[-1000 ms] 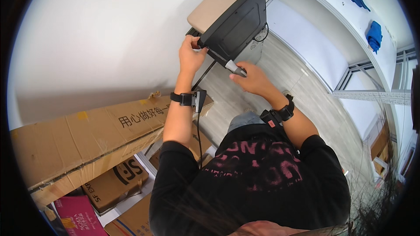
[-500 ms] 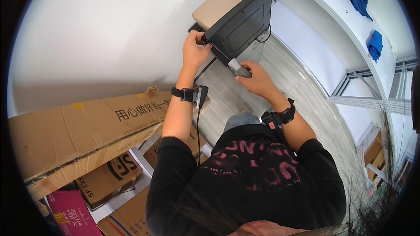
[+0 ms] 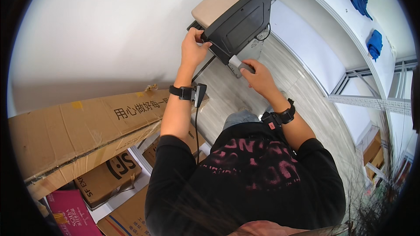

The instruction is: The person wipes the underside of a beige and black electronic device with a blue cloth, then uses a screwdriver to remove multiple screws from the device's casing. The person removes the back cover, exposing internal components and cables.

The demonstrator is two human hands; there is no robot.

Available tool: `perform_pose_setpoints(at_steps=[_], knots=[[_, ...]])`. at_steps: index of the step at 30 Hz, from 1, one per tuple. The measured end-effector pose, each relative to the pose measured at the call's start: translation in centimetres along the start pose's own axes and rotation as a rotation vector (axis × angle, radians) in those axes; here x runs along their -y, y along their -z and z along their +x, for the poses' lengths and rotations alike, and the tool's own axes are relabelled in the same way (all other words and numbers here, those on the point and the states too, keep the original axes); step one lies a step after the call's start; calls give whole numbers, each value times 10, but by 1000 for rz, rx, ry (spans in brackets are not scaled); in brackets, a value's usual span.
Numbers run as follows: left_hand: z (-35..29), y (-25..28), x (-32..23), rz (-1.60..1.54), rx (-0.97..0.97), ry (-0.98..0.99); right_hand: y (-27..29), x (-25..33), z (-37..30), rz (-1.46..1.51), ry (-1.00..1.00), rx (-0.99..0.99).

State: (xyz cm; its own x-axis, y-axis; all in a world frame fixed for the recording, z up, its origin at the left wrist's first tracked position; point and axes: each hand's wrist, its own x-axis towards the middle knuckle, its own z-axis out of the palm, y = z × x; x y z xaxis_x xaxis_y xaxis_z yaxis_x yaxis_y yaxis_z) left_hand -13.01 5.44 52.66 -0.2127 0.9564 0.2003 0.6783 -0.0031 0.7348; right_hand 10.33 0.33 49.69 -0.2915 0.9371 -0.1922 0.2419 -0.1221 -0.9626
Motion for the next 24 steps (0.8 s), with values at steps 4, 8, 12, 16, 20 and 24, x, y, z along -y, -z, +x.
perform_pose_setpoints(at_steps=[4,8,12,16,20,24], knots=[[1,0,3,11,23,-14,2,5,-2,-100,34,-26],[1,0,2,6,21,-21,4,7,-2,-210,89,-42],[2,-1,6,6,24,-23,3,2,0,-195,82,-8],[1,1,6,-4,27,2,8,32,-3,109,-294,142],[2,0,-1,-11,33,4,0,-7,4,80,-56,30],[0,3,0,-9,37,10,0,1,0,84,-127,65]])
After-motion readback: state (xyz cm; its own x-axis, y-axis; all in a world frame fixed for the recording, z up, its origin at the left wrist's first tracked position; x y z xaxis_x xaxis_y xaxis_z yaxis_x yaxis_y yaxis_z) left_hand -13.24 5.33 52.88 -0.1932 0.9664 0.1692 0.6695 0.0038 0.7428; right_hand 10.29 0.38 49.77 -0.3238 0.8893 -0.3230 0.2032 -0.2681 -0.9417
